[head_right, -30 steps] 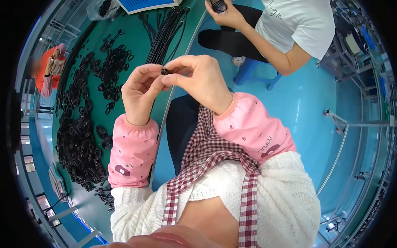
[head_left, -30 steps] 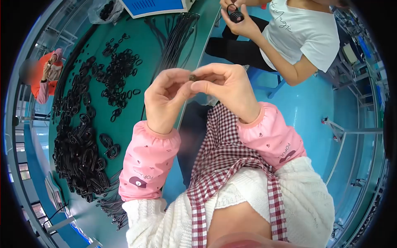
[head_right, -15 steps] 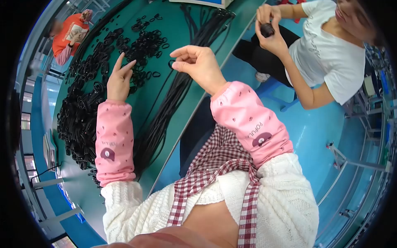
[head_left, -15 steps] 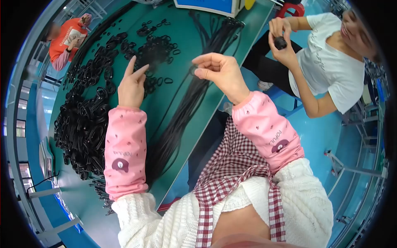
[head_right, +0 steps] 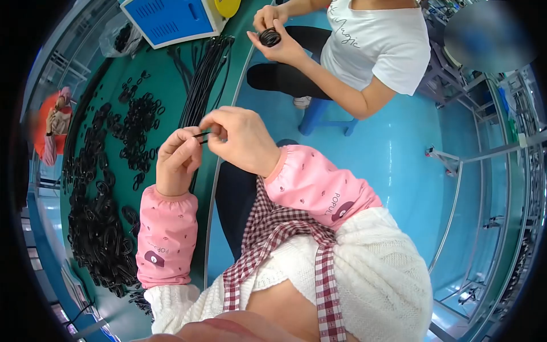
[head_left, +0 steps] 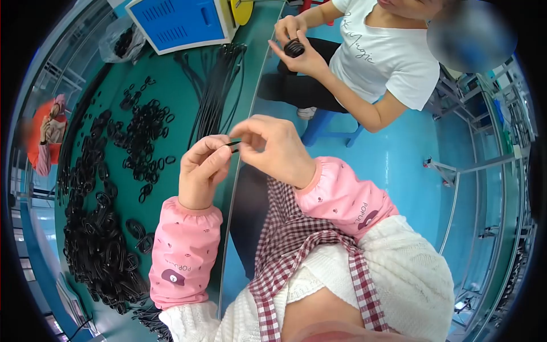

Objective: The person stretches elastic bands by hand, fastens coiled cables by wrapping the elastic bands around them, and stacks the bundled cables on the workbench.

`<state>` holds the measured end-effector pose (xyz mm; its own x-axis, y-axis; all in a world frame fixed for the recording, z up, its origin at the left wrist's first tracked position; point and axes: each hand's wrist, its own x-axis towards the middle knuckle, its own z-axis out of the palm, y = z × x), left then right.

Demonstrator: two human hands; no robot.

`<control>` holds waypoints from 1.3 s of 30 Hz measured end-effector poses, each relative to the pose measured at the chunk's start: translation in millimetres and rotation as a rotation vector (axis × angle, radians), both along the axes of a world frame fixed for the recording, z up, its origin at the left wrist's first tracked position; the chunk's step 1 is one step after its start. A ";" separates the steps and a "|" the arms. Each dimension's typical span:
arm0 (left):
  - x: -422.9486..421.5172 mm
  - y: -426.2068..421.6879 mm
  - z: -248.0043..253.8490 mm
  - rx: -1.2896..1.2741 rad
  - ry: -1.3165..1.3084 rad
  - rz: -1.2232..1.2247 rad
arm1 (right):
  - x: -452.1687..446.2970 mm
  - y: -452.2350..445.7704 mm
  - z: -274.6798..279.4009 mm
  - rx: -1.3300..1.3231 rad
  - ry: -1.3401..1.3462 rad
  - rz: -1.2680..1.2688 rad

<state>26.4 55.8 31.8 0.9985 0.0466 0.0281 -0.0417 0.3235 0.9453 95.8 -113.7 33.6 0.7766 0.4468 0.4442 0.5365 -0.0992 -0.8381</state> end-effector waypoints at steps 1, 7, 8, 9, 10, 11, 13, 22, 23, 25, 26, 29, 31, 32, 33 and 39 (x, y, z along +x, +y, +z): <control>0.7 -6.3 3.7 -0.107 -0.032 -0.050 | 1.3 -6.0 1.0 -0.026 -0.045 -0.014; 7.3 -38.7 -9.2 -0.328 0.015 -0.152 | 8.9 -53.1 -2.2 0.307 0.253 0.327; 9.1 -45.6 -14.8 -0.315 0.008 -0.204 | 9.3 -60.1 -2.0 0.374 0.413 0.414; 10.0 -52.2 -19.5 -0.326 0.020 -0.224 | 8.4 -66.8 -2.2 0.441 0.576 0.500; 10.7 -56.6 -23.9 -0.337 0.032 -0.244 | 8.2 -73.0 -3.0 0.508 0.740 0.586; 11.5 -57.6 -27.2 -0.360 0.026 -0.279 | 10.0 -78.2 -7.3 0.513 0.734 0.606; 10.0 -62.8 -27.6 -0.339 0.049 -0.306 | 8.7 -84.6 -13.1 0.514 0.794 0.626; 18.0 -62.3 -30.9 -0.346 0.043 -0.245 | 3.4 -83.5 -2.2 0.244 0.424 0.287; 16.6 -59.2 -30.6 -0.358 0.062 -0.229 | 0.4 -81.8 3.3 0.244 0.499 0.260; 15.0 -56.0 -30.9 -0.382 0.097 -0.200 | -1.4 -77.7 5.8 0.230 0.568 0.193; 14.1 -55.2 -30.1 -0.383 0.095 -0.197 | -1.4 -74.4 6.4 0.218 0.559 0.154; 11.4 -54.6 -27.2 -0.390 0.089 -0.205 | -3.7 -68.7 7.4 0.164 0.536 0.150; 10.7 -54.4 -25.7 -0.402 0.081 -0.232 | -5.4 -65.8 3.5 0.134 0.509 0.182; 9.2 -52.0 -25.5 -0.388 0.097 -0.233 | -6.6 -62.9 -3.1 0.124 0.486 0.193; 8.6 -51.9 -24.2 -0.379 0.107 -0.243 | -5.4 -64.4 -6.4 0.111 0.457 0.195; 10.8 -56.6 -28.2 -0.489 0.053 -0.381 | -1.3 -81.7 -8.0 0.408 0.904 0.557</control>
<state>37.2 -0.8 3.5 0.9469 -0.3185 0.0433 0.2052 0.7026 0.6814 94.6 -195.4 25.6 0.6248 0.7806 0.0140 -0.3969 0.3330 -0.8553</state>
